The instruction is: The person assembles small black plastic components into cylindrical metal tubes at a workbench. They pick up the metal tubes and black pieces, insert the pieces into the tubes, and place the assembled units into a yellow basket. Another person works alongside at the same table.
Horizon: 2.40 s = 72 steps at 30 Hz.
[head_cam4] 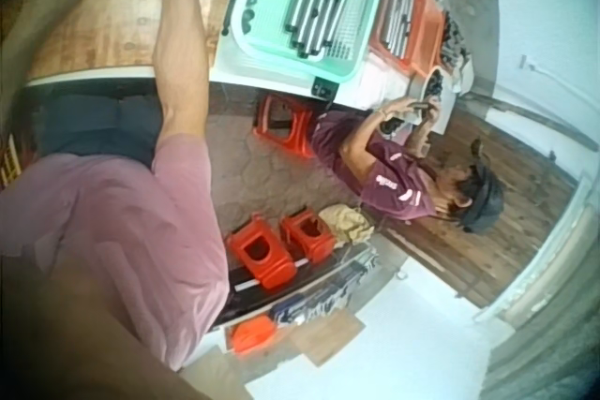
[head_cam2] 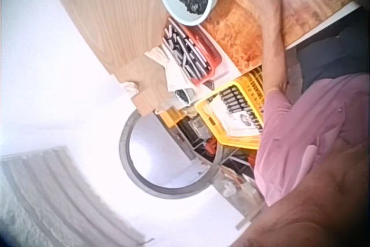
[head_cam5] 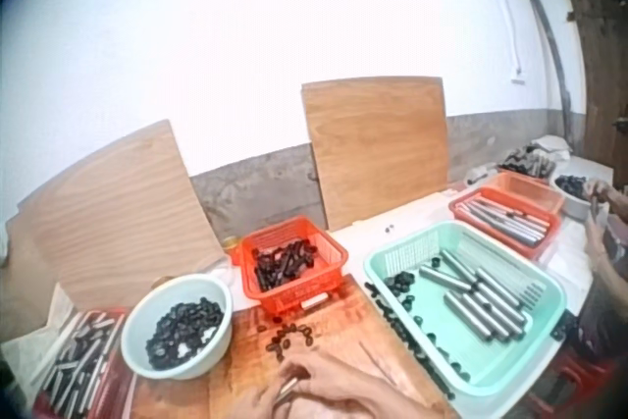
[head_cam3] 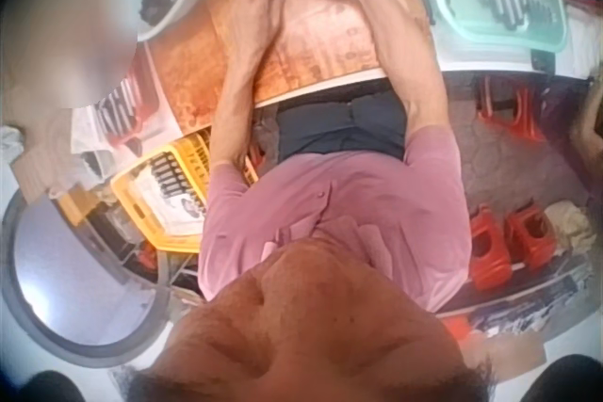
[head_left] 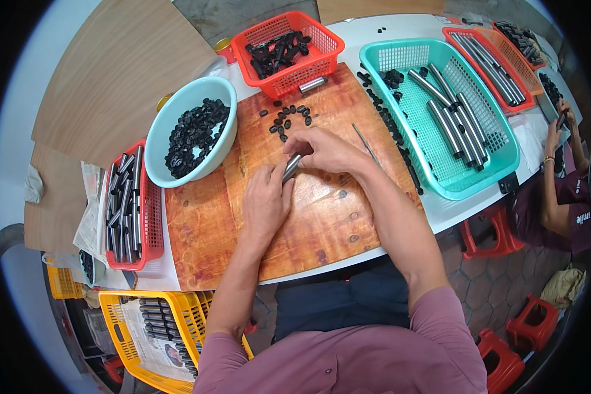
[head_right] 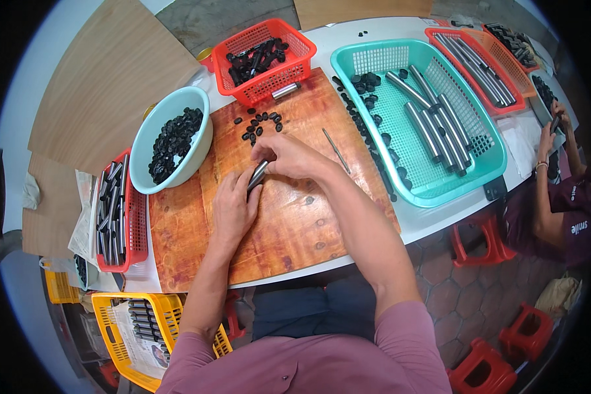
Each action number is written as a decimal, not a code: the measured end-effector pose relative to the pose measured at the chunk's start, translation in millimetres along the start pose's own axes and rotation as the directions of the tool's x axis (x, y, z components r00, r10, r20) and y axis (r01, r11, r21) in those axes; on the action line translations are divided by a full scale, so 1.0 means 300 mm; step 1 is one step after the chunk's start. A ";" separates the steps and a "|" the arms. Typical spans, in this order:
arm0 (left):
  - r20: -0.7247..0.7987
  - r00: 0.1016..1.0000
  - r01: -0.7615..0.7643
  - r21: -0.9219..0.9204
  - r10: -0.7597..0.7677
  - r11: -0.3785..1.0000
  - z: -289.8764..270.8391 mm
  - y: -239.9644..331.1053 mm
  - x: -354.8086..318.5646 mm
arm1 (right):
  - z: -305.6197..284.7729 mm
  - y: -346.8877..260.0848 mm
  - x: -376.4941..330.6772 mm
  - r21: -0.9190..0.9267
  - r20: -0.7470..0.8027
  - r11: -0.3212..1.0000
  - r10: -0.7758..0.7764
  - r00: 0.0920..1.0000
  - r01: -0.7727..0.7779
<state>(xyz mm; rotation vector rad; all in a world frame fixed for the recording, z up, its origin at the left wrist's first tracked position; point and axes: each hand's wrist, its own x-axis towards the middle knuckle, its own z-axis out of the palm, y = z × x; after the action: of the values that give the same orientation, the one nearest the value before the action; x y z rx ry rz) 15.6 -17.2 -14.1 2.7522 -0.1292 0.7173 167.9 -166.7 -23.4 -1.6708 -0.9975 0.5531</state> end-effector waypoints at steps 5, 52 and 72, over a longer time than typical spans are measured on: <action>0.006 0.998 0.058 -0.072 -0.058 0.996 0.009 -0.018 -0.011 | -0.001 -0.013 -0.003 -0.002 0.042 1.000 0.030 0.999 -0.030; 0.148 0.975 0.204 -0.327 -0.164 0.923 -0.007 -0.080 0.055 | 0.143 -0.023 0.227 -0.581 -0.359 0.771 0.042 0.932 -0.259; 0.118 0.987 0.130 -0.177 -0.110 0.975 -0.017 -0.029 0.038 | 0.164 -0.002 0.179 -0.576 -0.399 0.799 -0.091 0.913 -0.172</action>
<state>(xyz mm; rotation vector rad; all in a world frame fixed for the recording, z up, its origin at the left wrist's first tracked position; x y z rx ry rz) 24.5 -7.4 -6.6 2.5948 -0.0480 0.4981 159.0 -95.0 -32.5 -2.2600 -0.8652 -0.1339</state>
